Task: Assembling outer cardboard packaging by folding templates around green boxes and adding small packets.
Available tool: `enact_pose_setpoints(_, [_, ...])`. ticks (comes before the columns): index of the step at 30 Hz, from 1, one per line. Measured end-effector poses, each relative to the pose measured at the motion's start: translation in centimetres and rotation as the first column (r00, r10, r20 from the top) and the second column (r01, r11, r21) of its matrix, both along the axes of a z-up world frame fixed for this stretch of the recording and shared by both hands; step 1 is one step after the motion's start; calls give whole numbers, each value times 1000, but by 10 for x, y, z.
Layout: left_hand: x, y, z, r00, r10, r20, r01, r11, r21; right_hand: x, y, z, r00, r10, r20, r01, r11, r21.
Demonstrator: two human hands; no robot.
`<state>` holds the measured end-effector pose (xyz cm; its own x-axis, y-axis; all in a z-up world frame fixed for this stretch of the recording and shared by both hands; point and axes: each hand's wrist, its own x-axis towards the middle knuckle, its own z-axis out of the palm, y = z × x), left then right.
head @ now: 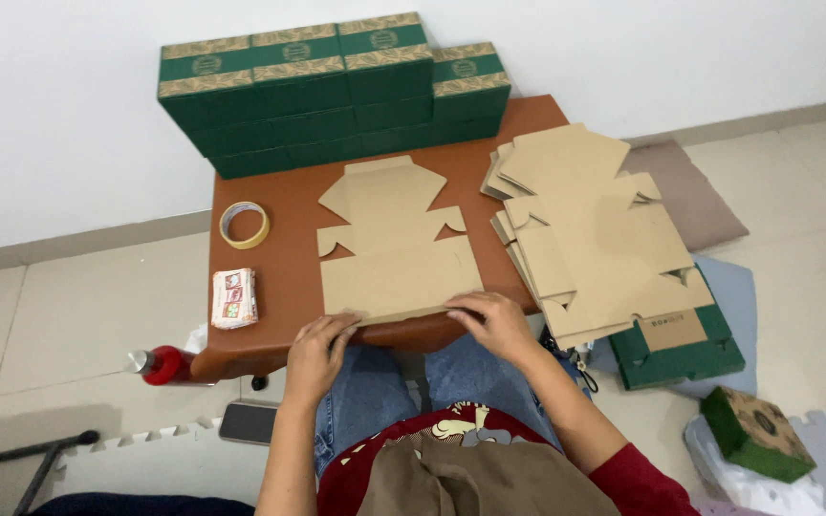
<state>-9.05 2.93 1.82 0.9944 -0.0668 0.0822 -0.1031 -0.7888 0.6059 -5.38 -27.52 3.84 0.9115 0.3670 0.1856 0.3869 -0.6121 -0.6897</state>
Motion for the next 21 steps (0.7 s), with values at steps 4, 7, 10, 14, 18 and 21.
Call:
enact_pose_setpoints(4, [29,6,-17,978,205,33,-203,977,-64,37,-3,-33,974,-218,-69,224,968,109])
enact_pose_setpoints(7, [45,9,-31,951,310,7,-308,948,-74,58,2,-51,925,-357,-129,366,929,56])
enact_pose_setpoints(10, [52,2,-33,931,363,-31,-364,931,-22,71,5,-65,895,-443,-55,437,895,-85])
enact_pose_setpoints(14, [44,-2,-17,955,282,86,-289,954,75,57,14,-70,917,-299,263,346,926,-153])
enact_pose_setpoints(18, [46,10,-41,970,148,192,-175,975,136,47,27,-93,953,-21,302,82,978,-192])
enact_pose_setpoints(21, [48,10,-44,965,190,179,-203,978,52,16,60,-64,956,21,292,84,936,-342])
